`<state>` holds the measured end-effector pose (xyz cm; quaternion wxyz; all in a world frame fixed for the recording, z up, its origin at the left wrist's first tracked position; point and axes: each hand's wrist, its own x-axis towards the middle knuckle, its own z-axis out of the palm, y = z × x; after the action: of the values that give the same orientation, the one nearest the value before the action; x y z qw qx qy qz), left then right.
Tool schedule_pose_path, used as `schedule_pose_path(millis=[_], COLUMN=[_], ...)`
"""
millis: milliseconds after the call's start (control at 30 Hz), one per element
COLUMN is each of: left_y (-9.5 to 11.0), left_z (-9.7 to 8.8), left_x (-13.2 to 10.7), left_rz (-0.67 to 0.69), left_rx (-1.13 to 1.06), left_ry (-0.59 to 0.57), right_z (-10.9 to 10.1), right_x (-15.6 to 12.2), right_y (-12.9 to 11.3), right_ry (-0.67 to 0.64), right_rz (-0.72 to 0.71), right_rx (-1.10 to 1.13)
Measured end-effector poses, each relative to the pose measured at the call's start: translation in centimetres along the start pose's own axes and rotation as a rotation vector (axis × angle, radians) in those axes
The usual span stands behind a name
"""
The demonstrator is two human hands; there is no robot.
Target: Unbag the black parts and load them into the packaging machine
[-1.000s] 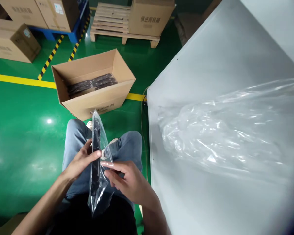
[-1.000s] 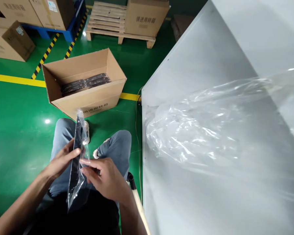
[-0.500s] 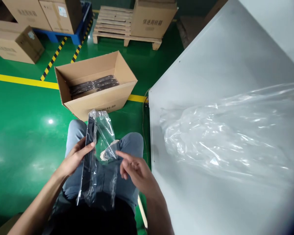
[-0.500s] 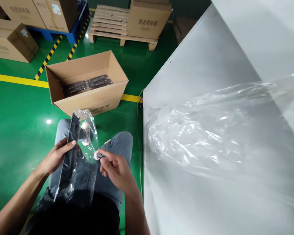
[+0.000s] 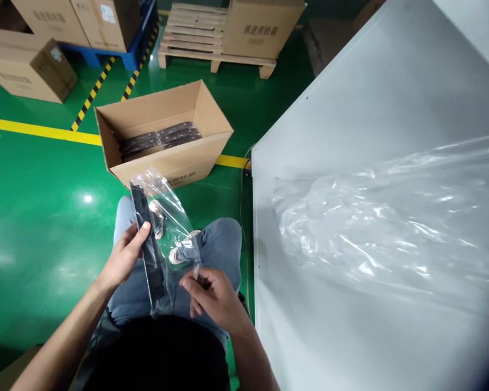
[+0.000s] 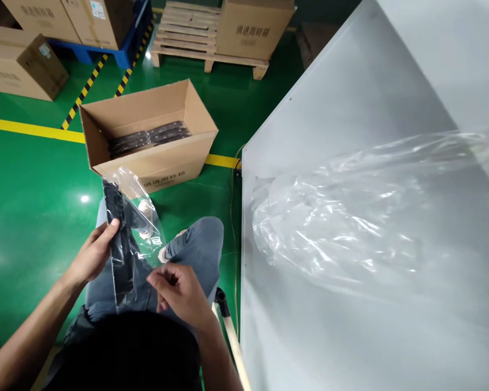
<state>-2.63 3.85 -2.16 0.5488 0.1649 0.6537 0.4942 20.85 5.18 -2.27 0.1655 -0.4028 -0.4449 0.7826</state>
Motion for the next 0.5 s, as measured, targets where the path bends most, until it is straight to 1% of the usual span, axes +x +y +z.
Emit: schedule_pose_path(millis=[167, 333, 433, 500], left_y=[0.2, 0.5, 0.7, 0.9], left_z=[0.8, 2.1, 2.4, 2.5], left_x=[-0.2, -0.6, -0.7, -0.8], left_rz=[-0.027, -0.122, -0.171, -0.198], left_rx=[-0.055, -0.145, -0.159, -0.145], left_ry=[-0.047, 0.021, 0.050, 0.048], right_z=[-0.1, 0.1, 0.2, 0.3], right_x=[-0.6, -0.6, -0.3, -0.1], right_y=[0.1, 0.0, -0.1, -0.1], right_ry=[0.016, 0.021, -0.003, -0.017], right_rz=[0.017, 0.034, 0.042, 0.045], right_rx=[-0.008, -0.005, -0.005, -0.003])
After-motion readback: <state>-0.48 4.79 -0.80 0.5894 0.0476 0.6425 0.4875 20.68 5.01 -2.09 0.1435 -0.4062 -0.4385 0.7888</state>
